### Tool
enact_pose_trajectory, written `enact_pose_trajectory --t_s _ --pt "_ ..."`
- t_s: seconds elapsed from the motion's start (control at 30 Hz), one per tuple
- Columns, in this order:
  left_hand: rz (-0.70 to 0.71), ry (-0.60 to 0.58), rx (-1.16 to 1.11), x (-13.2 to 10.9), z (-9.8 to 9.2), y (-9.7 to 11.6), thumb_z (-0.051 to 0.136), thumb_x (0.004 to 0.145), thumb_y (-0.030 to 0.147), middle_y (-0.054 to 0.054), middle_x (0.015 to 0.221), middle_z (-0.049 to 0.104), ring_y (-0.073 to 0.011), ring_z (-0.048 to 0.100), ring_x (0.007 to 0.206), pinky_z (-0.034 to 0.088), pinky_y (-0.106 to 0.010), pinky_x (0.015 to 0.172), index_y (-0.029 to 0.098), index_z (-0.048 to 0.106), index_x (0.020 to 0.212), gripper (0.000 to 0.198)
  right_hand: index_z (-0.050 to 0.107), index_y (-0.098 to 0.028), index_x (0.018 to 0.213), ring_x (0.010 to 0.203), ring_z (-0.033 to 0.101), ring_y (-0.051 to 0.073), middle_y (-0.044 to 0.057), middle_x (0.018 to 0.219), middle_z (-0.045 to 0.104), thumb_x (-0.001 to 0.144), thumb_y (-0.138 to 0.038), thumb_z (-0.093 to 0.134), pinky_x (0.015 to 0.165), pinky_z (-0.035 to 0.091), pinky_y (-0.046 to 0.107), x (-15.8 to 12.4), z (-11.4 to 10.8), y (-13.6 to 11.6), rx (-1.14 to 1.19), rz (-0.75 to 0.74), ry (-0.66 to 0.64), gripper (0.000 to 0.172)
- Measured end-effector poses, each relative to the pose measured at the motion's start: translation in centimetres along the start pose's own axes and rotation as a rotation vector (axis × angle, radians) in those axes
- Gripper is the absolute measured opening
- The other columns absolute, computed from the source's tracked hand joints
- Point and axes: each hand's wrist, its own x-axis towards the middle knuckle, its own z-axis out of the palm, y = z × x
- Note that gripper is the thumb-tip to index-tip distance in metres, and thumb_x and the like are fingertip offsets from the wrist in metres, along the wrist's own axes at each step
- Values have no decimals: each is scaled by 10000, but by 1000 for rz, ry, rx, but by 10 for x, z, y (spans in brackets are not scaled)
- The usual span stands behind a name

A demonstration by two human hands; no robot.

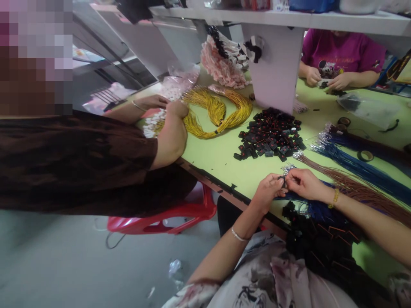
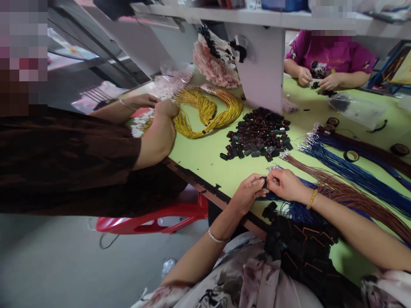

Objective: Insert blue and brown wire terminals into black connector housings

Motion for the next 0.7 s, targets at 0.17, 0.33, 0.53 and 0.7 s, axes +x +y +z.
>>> enact_pose_trajectory --t_s 0.17,0.33,0.53,0.7 --pt "-21 -134 225 0 -12 7 678 723 463 -22 774 640 -92 612 576 442 -174 490 157 534 1001 438 605 -171 805 654 499 132 26 751 616 813 -274 529 613 333 230 3 -30 23 -299 176 -17 129" --pt "12 -216 440 0 -13 7 583 800 438 -8 815 611 -113 638 612 455 -190 489 191 474 1023 351 615 -183 806 691 513 148 44 802 636 811 -243 523 635 319 243 -1 -32 34 -499 273 -128 110" --pt "71 -221 553 -8 -14 4 491 865 382 -37 875 633 -140 647 713 459 -228 577 191 468 1039 260 610 -184 856 729 531 152 54 870 638 849 -266 496 647 316 247 -4 -30 26 -539 228 -101 141" --pt "250 -198 643 -15 -14 6 476 881 350 11 735 585 -137 582 736 442 -267 711 186 508 1010 211 602 -191 820 715 527 159 52 873 633 818 -259 522 612 289 252 -2 -27 29 -599 241 -150 104"
